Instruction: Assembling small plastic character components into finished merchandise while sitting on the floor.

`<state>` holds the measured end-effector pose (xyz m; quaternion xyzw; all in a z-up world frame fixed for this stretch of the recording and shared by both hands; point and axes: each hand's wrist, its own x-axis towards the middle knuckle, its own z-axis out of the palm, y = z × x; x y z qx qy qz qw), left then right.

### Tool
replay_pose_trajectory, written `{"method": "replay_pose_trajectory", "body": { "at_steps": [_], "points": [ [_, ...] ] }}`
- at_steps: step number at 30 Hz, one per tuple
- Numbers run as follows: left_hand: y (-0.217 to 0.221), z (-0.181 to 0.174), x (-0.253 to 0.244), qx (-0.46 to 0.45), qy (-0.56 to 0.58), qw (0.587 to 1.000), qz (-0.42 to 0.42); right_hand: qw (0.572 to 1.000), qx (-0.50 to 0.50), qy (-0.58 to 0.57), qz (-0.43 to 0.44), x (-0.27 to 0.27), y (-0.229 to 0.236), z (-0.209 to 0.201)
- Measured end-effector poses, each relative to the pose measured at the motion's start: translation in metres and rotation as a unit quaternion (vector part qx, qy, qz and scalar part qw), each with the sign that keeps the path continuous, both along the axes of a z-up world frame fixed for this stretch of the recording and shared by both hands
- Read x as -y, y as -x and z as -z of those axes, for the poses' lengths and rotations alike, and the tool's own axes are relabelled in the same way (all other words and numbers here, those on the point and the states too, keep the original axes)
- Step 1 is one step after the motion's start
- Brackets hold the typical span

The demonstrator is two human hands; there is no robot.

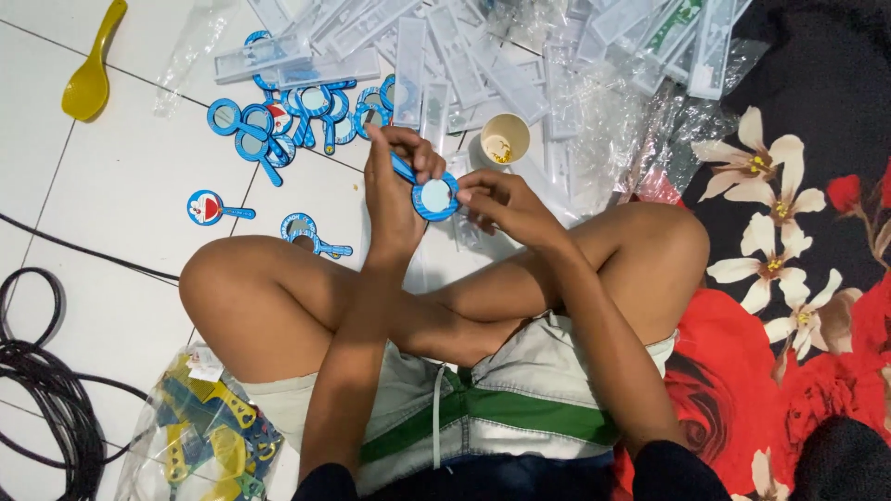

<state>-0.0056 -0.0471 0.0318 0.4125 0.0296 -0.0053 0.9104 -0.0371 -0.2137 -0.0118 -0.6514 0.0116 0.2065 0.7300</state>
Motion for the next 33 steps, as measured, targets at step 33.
{"method": "replay_pose_trajectory", "body": {
  "at_steps": [33],
  "points": [
    [-0.029, 0.007, -0.079, -0.104, -0.213, 0.948, 0.214, 0.726, 0.06, 0.663, -0.176, 0.015, -0.002, 0.096]
  ]
}}
